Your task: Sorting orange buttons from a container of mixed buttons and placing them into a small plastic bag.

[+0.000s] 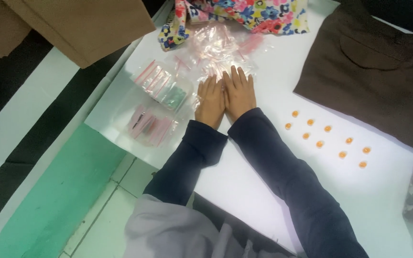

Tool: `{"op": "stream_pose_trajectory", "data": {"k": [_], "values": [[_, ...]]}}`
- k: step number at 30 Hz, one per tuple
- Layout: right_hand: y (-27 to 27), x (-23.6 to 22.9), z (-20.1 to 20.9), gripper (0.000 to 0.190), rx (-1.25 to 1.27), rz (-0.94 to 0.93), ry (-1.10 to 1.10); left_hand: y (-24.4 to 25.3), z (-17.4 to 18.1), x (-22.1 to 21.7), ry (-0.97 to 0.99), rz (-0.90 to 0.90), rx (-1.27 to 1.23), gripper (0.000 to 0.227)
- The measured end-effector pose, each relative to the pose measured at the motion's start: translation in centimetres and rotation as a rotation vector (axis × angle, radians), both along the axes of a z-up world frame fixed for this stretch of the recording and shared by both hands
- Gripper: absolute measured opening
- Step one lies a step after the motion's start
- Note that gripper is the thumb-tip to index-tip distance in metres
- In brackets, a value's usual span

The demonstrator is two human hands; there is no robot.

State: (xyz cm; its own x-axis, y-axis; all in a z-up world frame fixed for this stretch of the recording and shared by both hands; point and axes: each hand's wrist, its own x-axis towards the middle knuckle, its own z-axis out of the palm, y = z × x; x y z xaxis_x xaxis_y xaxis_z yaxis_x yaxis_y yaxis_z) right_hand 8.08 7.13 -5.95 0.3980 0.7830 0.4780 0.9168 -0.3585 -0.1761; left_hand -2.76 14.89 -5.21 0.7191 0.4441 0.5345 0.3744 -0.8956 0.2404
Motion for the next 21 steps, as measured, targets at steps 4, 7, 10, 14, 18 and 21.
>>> {"op": "stream_pose_trajectory", "data": {"k": [4, 7, 10, 14, 18, 21], "values": [[0.1, -0.1, 0.7, 0.043, -0.112, -0.047, 0.073, 0.1, 0.5, -0.1, 0.019, 0.040, 0.007, 0.029], [0.0, 0.1, 0.7, 0.038, -0.111, -0.067, 0.080, 0.1, 0.5, 0.0, 0.005, 0.032, 0.011, 0.024], [0.1, 0.4, 0.3, 0.032, -0.056, -0.047, 0.110, 0.1, 1.7, -0.6, 0.005, 0.039, 0.007, 0.019], [-0.4, 0.1, 0.5, 0.029, 0.047, -0.031, 0.182, -0.4, 2.7, -1.1, 0.024, 0.029, -0.034, 0.016], [-0.2, -0.4, 1.5, 0.024, 0.218, -0.016, 0.211, -0.6, 2.8, -1.0, -0.011, 0.054, 0.001, 0.019], [-0.3, -0.2, 0.7, 0.024, 0.356, -0.029, 0.274, -1.2, 4.2, -1.3, -0.066, 0.042, -0.060, 0.036]]}}
